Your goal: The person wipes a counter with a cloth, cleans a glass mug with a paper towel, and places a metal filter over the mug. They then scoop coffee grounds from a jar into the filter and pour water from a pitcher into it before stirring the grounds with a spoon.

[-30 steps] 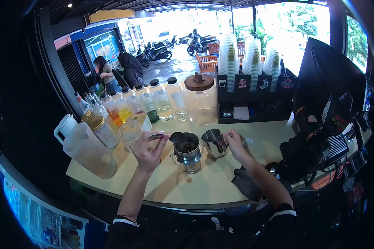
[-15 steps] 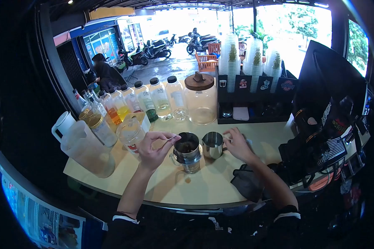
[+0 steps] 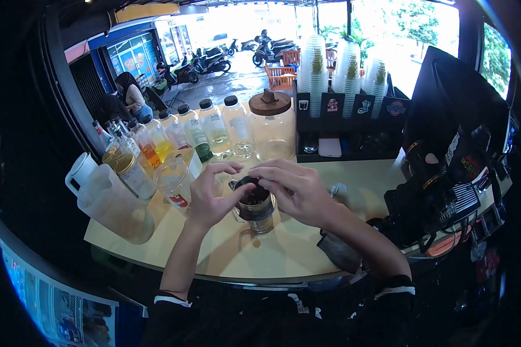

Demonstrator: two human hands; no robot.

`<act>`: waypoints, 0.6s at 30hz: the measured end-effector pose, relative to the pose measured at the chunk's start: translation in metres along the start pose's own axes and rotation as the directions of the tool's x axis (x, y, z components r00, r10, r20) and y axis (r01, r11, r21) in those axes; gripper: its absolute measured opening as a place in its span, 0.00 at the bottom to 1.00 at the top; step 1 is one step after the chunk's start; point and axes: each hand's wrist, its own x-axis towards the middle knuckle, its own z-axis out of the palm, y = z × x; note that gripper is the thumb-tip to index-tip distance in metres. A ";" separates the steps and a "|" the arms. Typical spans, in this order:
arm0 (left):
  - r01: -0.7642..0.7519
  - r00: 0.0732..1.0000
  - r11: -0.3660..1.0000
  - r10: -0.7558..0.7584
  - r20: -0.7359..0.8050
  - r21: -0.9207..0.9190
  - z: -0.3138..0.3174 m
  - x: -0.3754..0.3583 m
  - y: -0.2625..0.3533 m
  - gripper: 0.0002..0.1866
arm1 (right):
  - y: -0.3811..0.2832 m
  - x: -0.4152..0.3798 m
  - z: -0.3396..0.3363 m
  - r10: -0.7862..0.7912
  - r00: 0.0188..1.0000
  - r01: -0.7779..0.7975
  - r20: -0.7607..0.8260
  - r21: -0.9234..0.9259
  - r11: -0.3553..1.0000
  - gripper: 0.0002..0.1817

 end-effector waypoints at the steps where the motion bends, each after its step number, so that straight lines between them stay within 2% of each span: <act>1: 0.003 1.000 1.000 -0.003 -0.002 0.001 -0.002 -0.004 -0.004 0.18 | 0.000 -0.003 -0.002 0.047 0.999 -0.048 -0.025 -0.013 0.999 0.14; 3: 0.161 0.987 0.987 -0.161 -0.003 0.019 -0.002 -0.015 -0.019 0.23 | -0.001 -0.007 -0.003 0.022 0.999 -0.023 -0.047 -0.035 0.999 0.13; 4: 0.238 0.970 0.971 -0.237 0.052 -0.001 -0.003 -0.021 -0.025 0.32 | -0.002 -0.010 -0.002 -0.005 0.997 0.000 -0.072 -0.061 0.998 0.13; 5: 0.241 0.969 0.970 -0.241 0.053 -0.001 -0.001 -0.025 -0.028 0.32 | -0.001 -0.012 -0.001 -0.001 0.998 -0.003 -0.070 -0.059 0.998 0.13; 7: 0.264 0.956 0.964 -0.264 0.129 0.023 0.005 -0.031 -0.030 0.40 | 0.001 -0.018 0.004 -0.094 0.995 0.097 0.023 -0.204 0.974 0.14; 8: 0.271 0.941 0.957 -0.286 0.180 0.103 0.005 -0.032 -0.027 0.45 | 0.003 -0.020 0.007 -0.092 0.995 0.096 0.025 -0.202 0.975 0.14; 10: 0.325 0.920 0.944 -0.328 0.212 0.049 0.012 -0.036 -0.029 0.45 | 0.007 -0.024 0.012 -0.187 0.975 0.213 0.122 -0.256 0.943 0.17; 11: 0.375 0.898 0.927 -0.363 0.248 -0.003 0.015 -0.037 -0.030 0.44 | 0.009 -0.027 0.014 -0.185 0.975 0.212 0.125 -0.255 0.943 0.17; 13: 0.397 0.886 0.918 -0.382 0.264 -0.006 0.017 -0.038 -0.031 0.44 | 0.011 -0.034 0.019 -0.206 0.930 0.307 0.304 -0.339 0.889 0.18; 14: 0.416 0.874 0.909 -0.398 0.281 -0.005 0.017 -0.038 -0.032 0.43 | 0.014 -0.039 0.022 -0.284 0.912 0.385 0.297 -0.373 0.844 0.18; 18: 0.461 0.850 0.887 -0.439 0.290 -0.008 0.017 -0.034 -0.028 0.41 | 0.007 -0.039 0.018 -0.301 0.891 0.417 0.339 -0.354 0.837 0.18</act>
